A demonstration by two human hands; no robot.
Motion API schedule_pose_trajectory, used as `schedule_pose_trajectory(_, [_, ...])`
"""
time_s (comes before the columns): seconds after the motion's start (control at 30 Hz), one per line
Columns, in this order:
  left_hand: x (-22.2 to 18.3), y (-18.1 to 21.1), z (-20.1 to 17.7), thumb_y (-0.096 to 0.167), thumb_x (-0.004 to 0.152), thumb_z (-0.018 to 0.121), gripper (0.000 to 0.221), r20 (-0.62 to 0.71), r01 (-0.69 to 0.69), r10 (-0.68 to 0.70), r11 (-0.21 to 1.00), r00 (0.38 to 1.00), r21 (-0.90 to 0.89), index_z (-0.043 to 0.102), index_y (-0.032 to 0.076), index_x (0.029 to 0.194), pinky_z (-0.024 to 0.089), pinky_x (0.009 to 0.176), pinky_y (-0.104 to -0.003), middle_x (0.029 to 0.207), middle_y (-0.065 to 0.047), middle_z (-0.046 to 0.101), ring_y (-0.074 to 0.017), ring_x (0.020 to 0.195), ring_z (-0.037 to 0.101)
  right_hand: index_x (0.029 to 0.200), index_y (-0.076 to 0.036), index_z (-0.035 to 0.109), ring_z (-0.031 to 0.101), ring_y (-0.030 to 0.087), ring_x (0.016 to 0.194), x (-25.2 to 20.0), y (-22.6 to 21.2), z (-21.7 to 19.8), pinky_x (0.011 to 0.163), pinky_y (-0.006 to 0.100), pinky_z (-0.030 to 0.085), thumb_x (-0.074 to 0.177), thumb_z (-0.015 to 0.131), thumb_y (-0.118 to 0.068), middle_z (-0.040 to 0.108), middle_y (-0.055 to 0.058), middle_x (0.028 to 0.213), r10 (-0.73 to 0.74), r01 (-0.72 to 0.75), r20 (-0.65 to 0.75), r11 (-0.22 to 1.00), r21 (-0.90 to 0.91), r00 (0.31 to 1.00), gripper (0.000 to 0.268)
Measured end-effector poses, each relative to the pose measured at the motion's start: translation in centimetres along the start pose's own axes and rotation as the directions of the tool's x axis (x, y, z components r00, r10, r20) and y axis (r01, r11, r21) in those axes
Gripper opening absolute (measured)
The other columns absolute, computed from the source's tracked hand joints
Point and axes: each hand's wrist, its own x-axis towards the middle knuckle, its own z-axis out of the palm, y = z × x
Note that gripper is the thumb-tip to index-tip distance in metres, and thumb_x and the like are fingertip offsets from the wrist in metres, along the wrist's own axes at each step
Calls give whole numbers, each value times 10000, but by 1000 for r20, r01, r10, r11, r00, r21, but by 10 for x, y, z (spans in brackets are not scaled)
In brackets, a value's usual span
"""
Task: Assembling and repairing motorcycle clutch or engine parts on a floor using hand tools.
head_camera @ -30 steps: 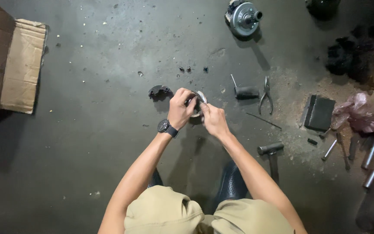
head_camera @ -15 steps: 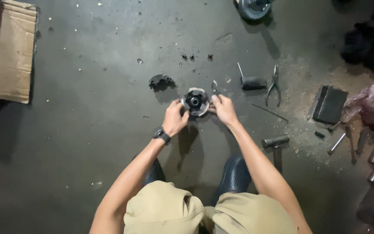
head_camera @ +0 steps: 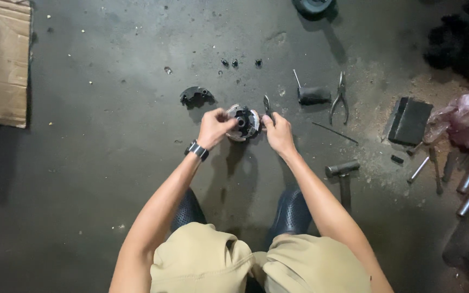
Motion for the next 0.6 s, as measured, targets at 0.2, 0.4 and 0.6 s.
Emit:
schedule_pose_trajectory(0.2, [11,18,4,125,847,770,215,31,28,-21,968,999,-249,608,1,781,614,642,-262,753,-32,732,-90,696,739,951,73,595,761,186,823,-3,-10,-6,678,333,630,1041,585,-240,745,167,914,-4,7,-62,999,43,998,326])
schedule_pose_trajectory(0.4, [-5,25,-3,92,777,795,297,-12,84,-84,996,996,-17,756,37,1066,582,653,-293,790,-45,749,-117,711,705,966,54,626,747,165,806,-5,-10,-3,678,315,624,1045,570,-232,753,135,909,37,-34,-28,995,95,999,302])
schedule_pose_trajectory(0.6, [8,4,0,58,857,777,182,-74,-445,483,848,872,287,736,-3,1023,576,765,-337,1088,-175,722,-284,871,729,959,54,628,763,180,832,-4,-4,-3,658,331,644,1029,561,-214,753,132,913,87,-85,-8,990,116,996,285])
